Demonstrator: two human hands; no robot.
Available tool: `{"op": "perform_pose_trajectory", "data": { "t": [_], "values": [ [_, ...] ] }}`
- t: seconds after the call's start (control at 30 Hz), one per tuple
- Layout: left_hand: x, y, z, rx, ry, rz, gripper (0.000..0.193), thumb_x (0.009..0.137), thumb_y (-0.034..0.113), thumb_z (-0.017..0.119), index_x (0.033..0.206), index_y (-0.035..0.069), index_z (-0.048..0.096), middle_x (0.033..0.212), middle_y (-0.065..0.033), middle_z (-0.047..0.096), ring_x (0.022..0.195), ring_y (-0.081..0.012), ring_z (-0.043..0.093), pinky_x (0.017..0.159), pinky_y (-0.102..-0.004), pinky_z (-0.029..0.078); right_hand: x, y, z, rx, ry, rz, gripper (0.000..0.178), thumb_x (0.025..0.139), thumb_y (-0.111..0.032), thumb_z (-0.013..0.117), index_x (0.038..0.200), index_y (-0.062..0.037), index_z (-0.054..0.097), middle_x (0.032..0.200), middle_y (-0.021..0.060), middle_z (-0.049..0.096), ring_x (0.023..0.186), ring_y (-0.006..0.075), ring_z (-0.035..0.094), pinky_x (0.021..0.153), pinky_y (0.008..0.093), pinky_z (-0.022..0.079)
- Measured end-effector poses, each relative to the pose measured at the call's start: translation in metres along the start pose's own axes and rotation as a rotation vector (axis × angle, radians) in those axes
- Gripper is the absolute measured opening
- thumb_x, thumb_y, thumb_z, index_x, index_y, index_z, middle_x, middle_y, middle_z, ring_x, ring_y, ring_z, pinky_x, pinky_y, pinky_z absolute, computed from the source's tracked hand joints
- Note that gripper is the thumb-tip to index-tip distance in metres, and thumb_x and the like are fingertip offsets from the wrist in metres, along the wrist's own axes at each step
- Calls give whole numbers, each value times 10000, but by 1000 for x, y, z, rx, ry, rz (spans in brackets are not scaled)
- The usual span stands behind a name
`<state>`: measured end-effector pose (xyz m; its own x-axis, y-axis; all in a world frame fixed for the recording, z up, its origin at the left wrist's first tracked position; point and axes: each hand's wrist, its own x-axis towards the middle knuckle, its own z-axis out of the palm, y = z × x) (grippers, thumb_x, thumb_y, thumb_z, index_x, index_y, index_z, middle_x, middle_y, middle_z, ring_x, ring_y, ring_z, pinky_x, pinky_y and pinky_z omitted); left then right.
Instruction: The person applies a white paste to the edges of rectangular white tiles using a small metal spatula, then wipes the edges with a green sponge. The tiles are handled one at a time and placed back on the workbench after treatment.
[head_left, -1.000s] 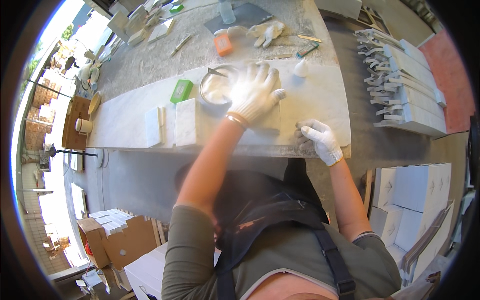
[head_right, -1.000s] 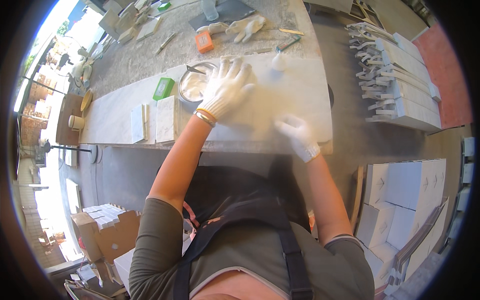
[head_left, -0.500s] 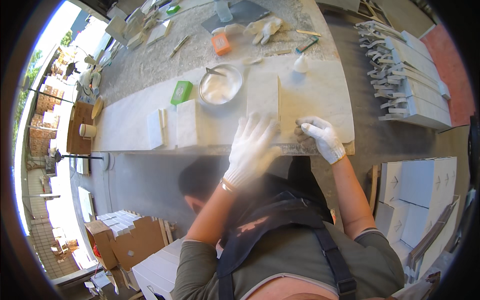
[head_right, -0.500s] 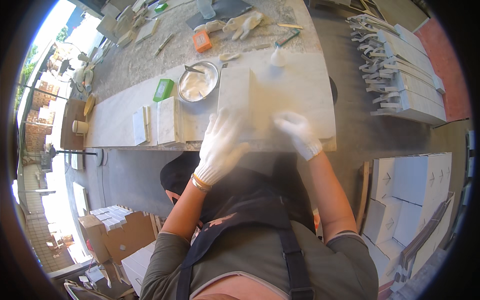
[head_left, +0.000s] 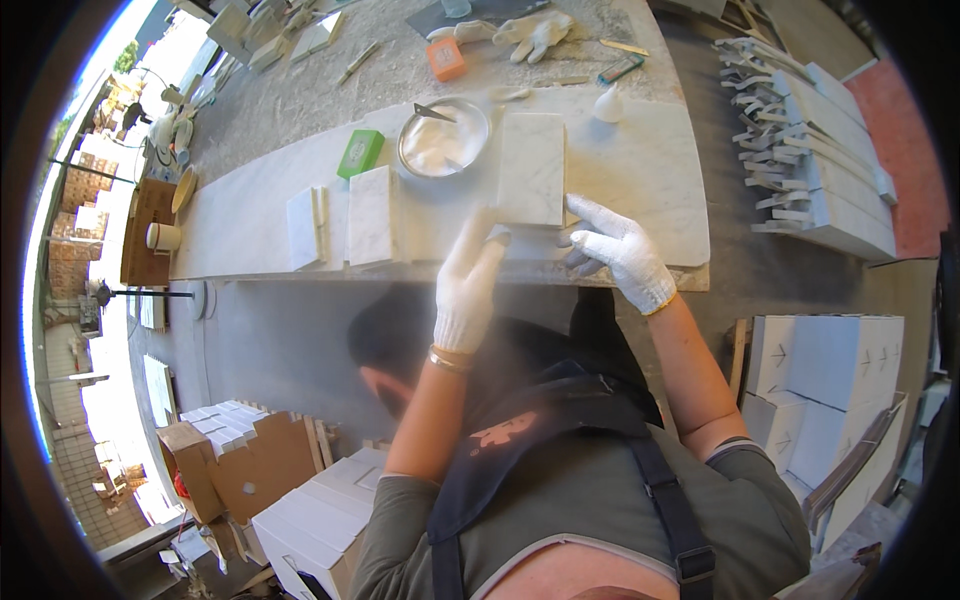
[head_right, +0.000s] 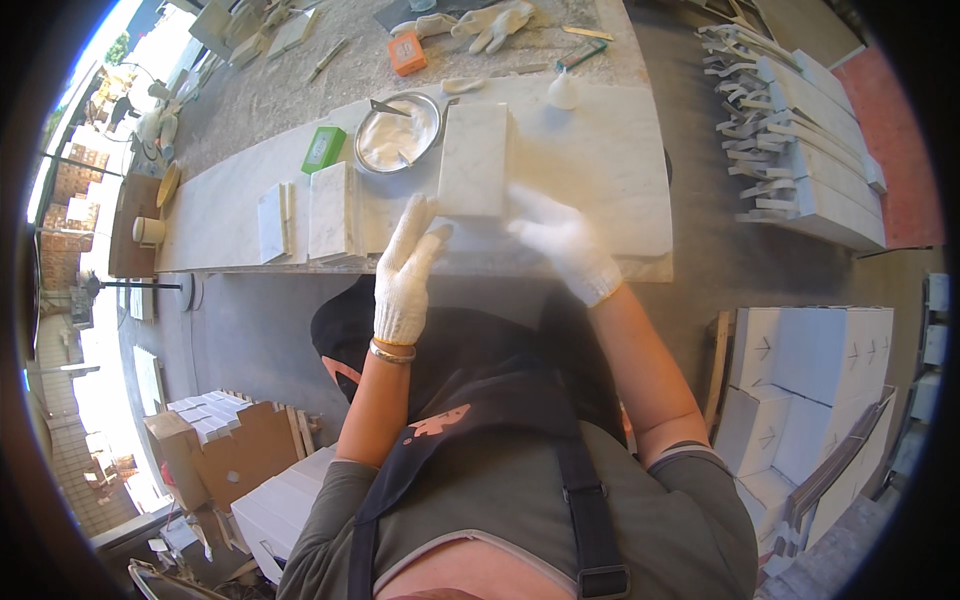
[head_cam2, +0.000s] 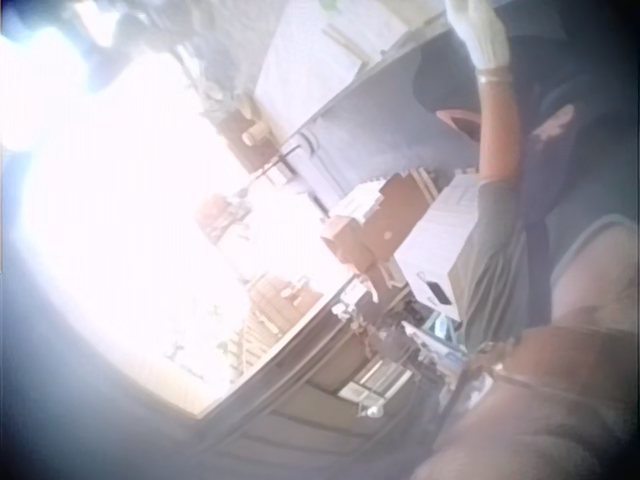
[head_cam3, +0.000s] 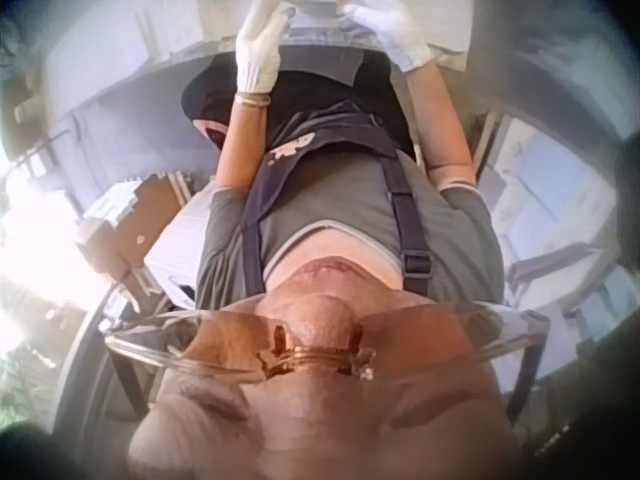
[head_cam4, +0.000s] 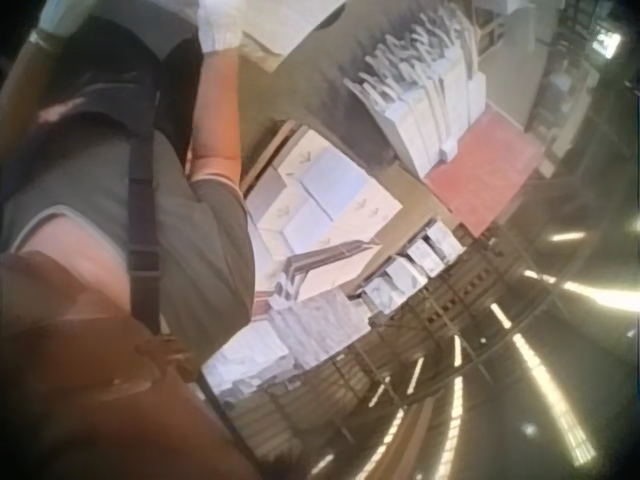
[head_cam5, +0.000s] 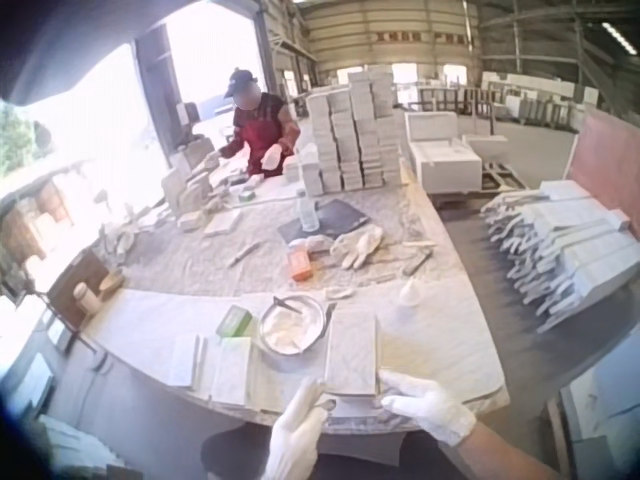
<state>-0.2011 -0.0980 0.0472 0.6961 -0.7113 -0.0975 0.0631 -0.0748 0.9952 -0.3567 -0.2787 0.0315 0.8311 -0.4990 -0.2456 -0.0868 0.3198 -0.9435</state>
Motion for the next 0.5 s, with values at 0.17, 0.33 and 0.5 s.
{"op": "perform_pose_trajectory", "data": {
  "t": [0.17, 0.33, 0.5],
  "values": [
    [-16, 1, 6, -93, -19, -24, 587, 1036, 144, 595, 1581, -28, 461, 1513, -168, 582, 1339, -228, 588, 1109, -345, 454, -8, 2, 3, -81, 22, -53, 550, 998, -130, 627, 1524, 8, 541, 1255, 160, 718, 966, 230, 744, 780, 336, 625],
    [-28, -5, 4, -536, -6, -202, 525, 1046, 181, 617, 1522, -15, 517, 1359, -130, 654, 1202, -238, 632, 1032, -348, 489, -22, 5, -11, 250, 75, 165, 414, 1043, -288, 605, 1301, 33, 646, 1225, 162, 729, 971, 241, 740, 734, 317, 610],
    [-15, -20, 15, -807, 1, -374, 423, 1066, 248, 630, 1429, 37, 580, 1241, -95, 671, 1100, -209, 631, 937, -349, 500, -21, 18, -2, 427, 12, 234, 463, 1057, -406, 605, 1242, 16, 645, 1028, 157, 730, 811, 220, 701, 607, 288, 532]
  ]
}}
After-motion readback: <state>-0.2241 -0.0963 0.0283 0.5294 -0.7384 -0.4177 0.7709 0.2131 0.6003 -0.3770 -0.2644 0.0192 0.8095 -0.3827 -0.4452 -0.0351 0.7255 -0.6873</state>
